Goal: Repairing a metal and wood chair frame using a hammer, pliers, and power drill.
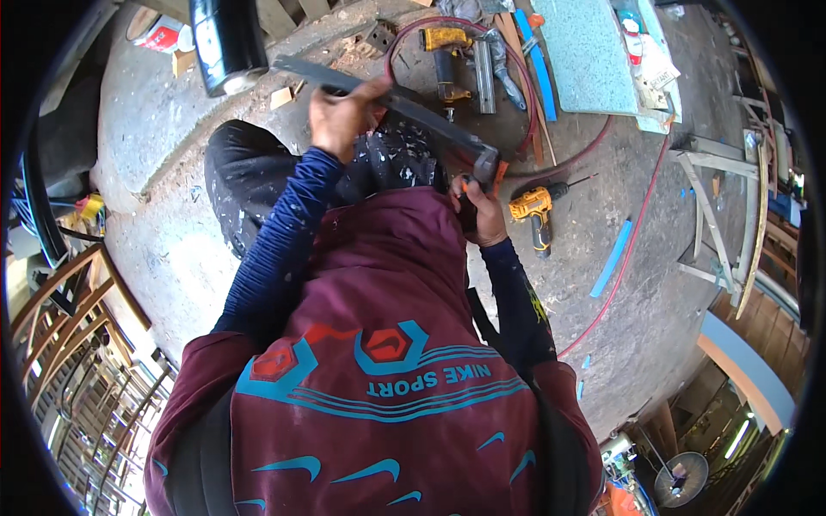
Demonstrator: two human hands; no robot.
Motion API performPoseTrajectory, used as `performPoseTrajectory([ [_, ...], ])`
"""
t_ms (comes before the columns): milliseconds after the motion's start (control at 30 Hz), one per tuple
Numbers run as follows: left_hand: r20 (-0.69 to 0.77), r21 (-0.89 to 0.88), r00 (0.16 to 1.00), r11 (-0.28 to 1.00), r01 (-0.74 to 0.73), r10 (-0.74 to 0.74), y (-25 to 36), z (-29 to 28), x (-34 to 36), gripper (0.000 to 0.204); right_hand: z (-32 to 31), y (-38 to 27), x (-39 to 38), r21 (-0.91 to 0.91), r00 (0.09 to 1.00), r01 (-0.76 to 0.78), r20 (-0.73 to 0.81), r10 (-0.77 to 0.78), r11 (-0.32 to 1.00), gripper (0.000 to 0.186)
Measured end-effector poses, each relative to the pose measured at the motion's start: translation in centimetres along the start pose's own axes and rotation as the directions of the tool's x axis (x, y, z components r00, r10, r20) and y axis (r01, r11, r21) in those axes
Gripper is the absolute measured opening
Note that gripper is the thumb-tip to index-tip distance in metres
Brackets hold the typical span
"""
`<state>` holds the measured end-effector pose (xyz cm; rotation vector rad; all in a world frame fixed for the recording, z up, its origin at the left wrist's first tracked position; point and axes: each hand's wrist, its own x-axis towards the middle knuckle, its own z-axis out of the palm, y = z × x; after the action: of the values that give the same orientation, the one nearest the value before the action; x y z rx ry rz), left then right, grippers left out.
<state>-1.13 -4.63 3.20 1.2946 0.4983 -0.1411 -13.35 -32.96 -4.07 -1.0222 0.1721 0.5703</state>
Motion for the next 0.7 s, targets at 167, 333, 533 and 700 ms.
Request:
performPoseTrajectory([
  [167,-0.283,-0.194,0.948,0.977,0.093,-0.147,-2.6,-6.8,3.2,0.043,9.4,-11.0,3.7,0.318,0.735,0.372,0.473,-0.486,0.872,0.048],
  [333,-0.108,0.148,0.993,0.987,0.063,-0.047,3.9,-6.9,1.8,0.037,9.0,-14.2,3.1,-0.46,0.951,0.304,0.197,-0.238,0.834,0.037],
  [533,0.072,0.264,0.977,0.941,-0.213,0.201,7.3,-5.8,0.2,0.036,7.8,-12.2,3.6,-0.198,0.981,0.178,0.111,-0.159,0.964,0.038],
  [700,0.189,0.552,0.843,0.655,-0.516,0.504,7.3,-5.6,-0.8,0.04,9.0,-13.7,3.3,-0.316,0.995,0.079,0.087,-0.054,0.945,0.045],
])
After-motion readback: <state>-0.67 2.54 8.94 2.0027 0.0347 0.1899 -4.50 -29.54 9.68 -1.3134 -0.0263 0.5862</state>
